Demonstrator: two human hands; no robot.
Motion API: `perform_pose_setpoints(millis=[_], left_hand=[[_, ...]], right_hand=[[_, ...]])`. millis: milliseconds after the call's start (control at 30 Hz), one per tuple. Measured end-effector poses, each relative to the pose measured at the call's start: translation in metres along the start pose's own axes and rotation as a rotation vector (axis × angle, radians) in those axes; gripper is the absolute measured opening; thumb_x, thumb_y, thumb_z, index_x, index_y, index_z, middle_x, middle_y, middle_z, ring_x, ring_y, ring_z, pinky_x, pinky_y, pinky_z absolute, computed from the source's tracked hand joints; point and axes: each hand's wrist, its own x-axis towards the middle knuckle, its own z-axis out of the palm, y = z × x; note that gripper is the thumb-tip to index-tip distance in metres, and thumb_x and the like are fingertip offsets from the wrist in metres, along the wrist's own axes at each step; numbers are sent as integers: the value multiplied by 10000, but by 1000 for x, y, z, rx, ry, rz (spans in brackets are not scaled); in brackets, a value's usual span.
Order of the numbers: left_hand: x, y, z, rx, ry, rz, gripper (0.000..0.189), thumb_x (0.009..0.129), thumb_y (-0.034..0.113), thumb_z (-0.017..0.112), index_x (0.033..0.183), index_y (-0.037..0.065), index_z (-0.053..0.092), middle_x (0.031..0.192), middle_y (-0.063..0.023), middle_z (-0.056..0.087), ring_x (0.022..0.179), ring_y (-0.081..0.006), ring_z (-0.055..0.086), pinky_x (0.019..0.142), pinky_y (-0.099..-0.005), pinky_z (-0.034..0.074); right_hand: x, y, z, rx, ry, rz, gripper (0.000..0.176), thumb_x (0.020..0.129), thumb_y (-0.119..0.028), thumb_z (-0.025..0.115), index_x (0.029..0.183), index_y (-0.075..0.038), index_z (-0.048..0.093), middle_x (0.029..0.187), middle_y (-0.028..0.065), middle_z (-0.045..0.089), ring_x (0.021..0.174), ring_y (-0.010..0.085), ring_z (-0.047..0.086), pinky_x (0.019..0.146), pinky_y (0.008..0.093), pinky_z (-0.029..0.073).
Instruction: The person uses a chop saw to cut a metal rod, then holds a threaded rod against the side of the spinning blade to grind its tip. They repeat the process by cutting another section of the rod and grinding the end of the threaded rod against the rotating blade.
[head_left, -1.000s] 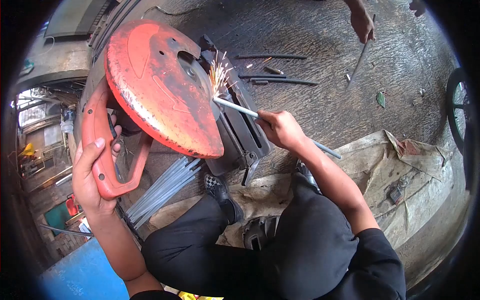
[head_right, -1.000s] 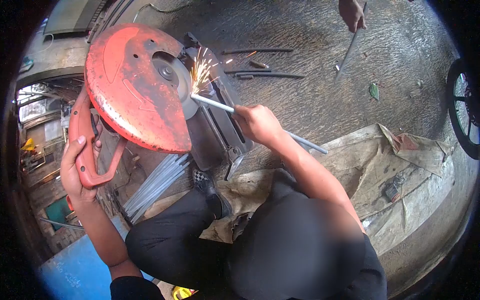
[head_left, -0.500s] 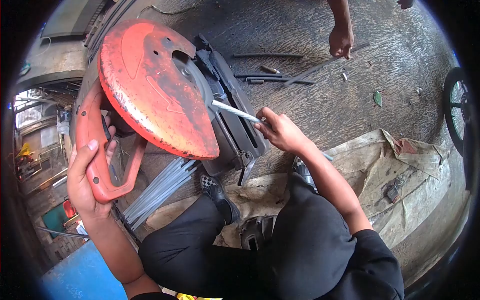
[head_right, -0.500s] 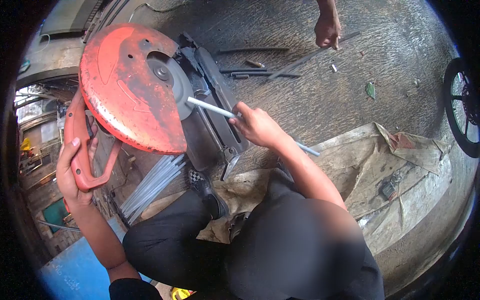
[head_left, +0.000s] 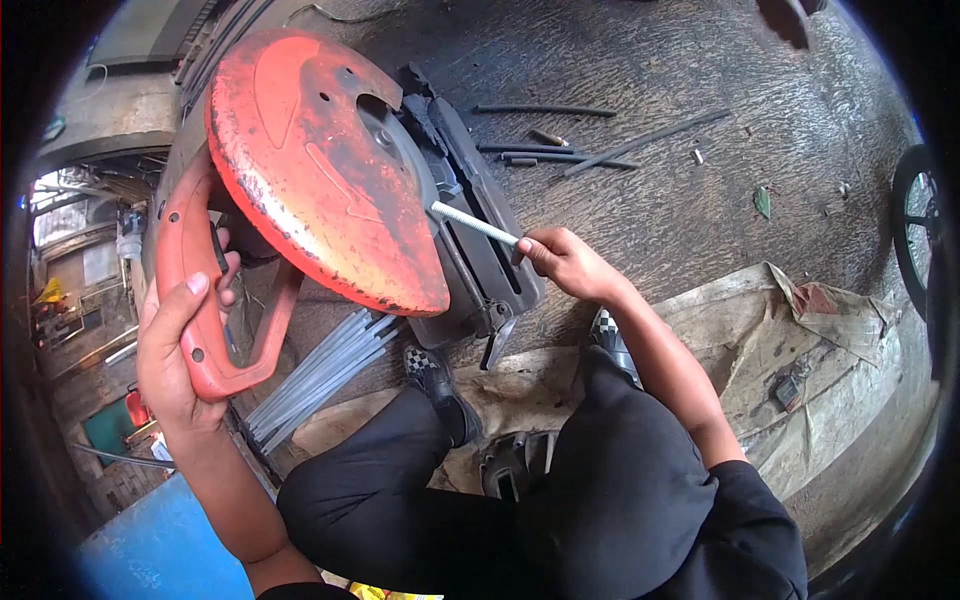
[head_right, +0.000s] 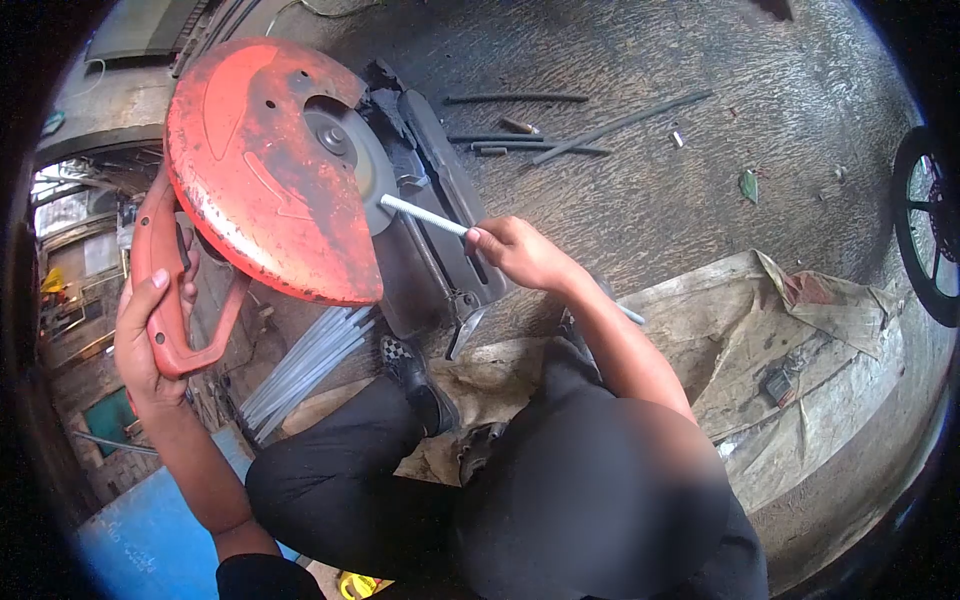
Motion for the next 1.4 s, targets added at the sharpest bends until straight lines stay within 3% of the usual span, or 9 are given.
perform_pose_setpoints(millis=[300,367,500,567,667,1000,1067,1267,1400], left_hand=[[-1,0,4,-46,20,15,580,837,102,553,1359,-54,355,1260,-191,507,1083,-237,551,841,-280,465],[-2,1,4,-37,22,16,579,837,102,552,1359,-53,355,1259,-190,509,1085,-238,551,841,-281,465],[-1,1,5,-55,8,14,578,834,100,549,1357,-53,356,1256,-185,514,1087,-241,551,844,-283,463],[0,1,5,-49,7,15,579,833,101,548,1357,-52,356,1256,-185,515,1089,-240,551,847,-283,462],[-1,1,4,-44,9,12,579,831,103,546,1357,-51,358,1256,-184,516,1092,-242,551,851,-283,459],[0,0,4,-48,12,6,572,831,105,537,1353,-55,364,1252,-186,523,1090,-238,553,855,-285,457],[-1,1,6,-46,19,10,575,831,107,543,1353,-54,364,1244,-186,527,1081,-237,557,853,-287,458],[4,-2,-7,17,-5,2,587,832,115,568,1355,-55,361,1226,-193,533,1050,-235,568,855,-287,457],[1,-1,1,-16,16,2,584,834,119,567,1350,-62,363,1234,-189,527,1060,-236,563,868,-286,450]], right_hand=[[8,3,3,18,-9,-25,398,983,-355,464,919,-7,645,577,-28,382,565,80,360,515,277,327],[9,5,3,-69,7,3,389,955,-343,507,862,19,618,572,86,474,577,157,461,558,367,391],[10,9,7,-103,93,-35,348,938,-308,537,853,23,602,566,155,469,541,233,475,558,394,398],[9,2,7,-202,146,-92,285,918,-249,559,845,23,600,602,217,499,564,368,502,574,439,410],[5,-9,7,-246,187,-115,246,905,-207,563,828,24,591,643,245,528,639,445,507,587,466,417],[9,-5,8,-430,320,-249,156,855,-175,591,814,-24,603,644,215,570,642,410,583,586,472,472],[8,-5,6,-562,319,-308,186,861,-146,612,983,-13,653,729,222,608,662,397,606,579,425,483],[13,-2,-5,-667,465,-310,227,840,-181,643,1026,-55,669,772,160,637,672,359,621,567,424,485],[26,-7,-23,-680,572,-274,180,853,-236,600,1000,-164,674,782,74,571,848,278,561,760,423,388]])
